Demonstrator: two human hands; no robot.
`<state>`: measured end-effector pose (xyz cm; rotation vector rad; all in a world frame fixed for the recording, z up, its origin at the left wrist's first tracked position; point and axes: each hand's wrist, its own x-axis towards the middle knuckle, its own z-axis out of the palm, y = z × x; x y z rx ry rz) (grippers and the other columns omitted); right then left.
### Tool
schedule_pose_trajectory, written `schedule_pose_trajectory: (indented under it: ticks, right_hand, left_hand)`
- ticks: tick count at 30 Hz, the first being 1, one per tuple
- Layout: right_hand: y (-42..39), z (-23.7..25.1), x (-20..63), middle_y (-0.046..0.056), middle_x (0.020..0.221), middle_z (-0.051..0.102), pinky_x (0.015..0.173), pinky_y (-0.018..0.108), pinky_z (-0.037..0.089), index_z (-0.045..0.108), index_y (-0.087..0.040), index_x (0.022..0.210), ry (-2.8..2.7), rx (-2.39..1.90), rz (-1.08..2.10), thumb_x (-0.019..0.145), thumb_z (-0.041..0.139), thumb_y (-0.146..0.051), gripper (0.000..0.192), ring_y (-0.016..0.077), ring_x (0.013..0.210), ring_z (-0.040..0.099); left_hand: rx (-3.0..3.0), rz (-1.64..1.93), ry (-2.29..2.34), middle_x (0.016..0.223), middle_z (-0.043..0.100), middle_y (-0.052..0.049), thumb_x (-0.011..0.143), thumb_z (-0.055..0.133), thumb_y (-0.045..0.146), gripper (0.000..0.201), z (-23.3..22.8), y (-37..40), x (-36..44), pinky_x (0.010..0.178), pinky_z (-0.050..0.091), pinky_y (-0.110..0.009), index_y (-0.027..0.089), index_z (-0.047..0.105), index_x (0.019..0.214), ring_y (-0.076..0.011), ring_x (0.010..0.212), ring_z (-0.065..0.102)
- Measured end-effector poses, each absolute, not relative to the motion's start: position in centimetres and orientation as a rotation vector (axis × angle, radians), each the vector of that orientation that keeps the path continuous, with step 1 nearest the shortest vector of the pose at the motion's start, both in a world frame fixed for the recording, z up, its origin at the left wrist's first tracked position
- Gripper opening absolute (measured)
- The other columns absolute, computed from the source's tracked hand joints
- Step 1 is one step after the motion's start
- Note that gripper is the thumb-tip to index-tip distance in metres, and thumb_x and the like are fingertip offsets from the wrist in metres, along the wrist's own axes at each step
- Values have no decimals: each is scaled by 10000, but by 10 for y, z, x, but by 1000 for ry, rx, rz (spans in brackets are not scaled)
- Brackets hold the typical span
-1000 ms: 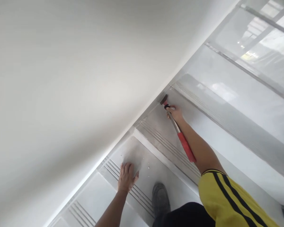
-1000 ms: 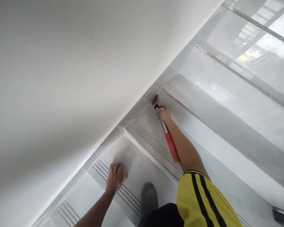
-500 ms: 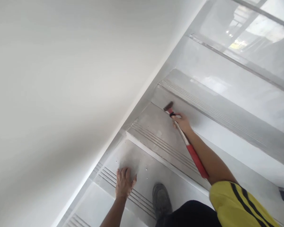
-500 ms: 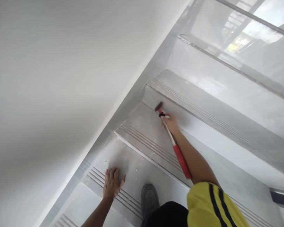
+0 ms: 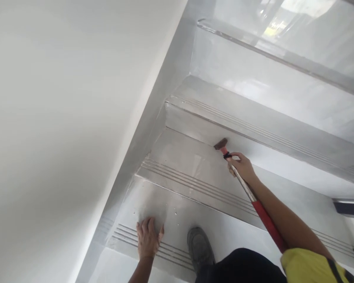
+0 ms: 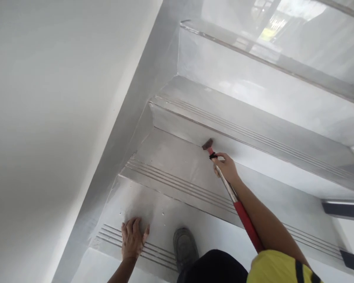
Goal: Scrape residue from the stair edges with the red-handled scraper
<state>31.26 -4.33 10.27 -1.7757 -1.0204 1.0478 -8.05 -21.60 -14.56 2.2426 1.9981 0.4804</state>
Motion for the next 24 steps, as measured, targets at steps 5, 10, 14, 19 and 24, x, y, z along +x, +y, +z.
schedule_pose_trajectory:
  ticks: [5, 10, 14, 19, 24]
  right_hand:
    - [47, 95, 225, -48, 460, 534, 302, 179, 340, 511, -186, 962, -1199, -1630, 1164, 704, 632, -377, 343, 100, 328, 481]
    - [36, 99, 239, -64, 434, 516, 294, 178, 328, 509, -193, 962, -1167, -1620, 1199, 722, 614, -384, 325, 94, 304, 453]
    - [-57, 113, 327, -56, 458, 542, 275, 192, 315, 493, -187, 989, -930, -1762, 1035, 695, 639, -444, 417, 102, 292, 443]
    - [-77, 113, 344, -46, 482, 561, 283, 203, 332, 496, -184, 980, -864, -1776, 1021, 682, 657, -438, 423, 110, 304, 460]
    - [37, 100, 238, -62, 452, 533, 307, 172, 330, 537, -186, 923, -1178, -1625, 1137, 729, 633, -350, 272, 88, 325, 464]
  left_hand:
    - [2295, 470, 1985, 1057, 518, -172, 812, 422, 481, 496, -147, -215, -83, 1011, 256, -568, 67, 552, 1052, -312, 1077, 422]
    - [2341, 494, 2008, 1034, 524, -168, 819, 405, 487, 502, -143, -211, -83, 1007, 269, -566, 59, 554, 1034, -310, 1050, 444]
    - [2350, 489, 2007, 1035, 523, -162, 814, 405, 500, 515, -141, -211, -82, 1008, 272, -563, 61, 549, 1042, -310, 1048, 452]
    - [2358, 470, 2018, 1043, 524, -166, 804, 409, 506, 532, -145, -212, -84, 1008, 278, -557, 53, 541, 1049, -318, 1059, 451]
    - [2397, 431, 2001, 1047, 530, -173, 820, 410, 468, 499, -144, -211, -85, 999, 284, -566, 50, 529, 1067, -316, 1061, 459]
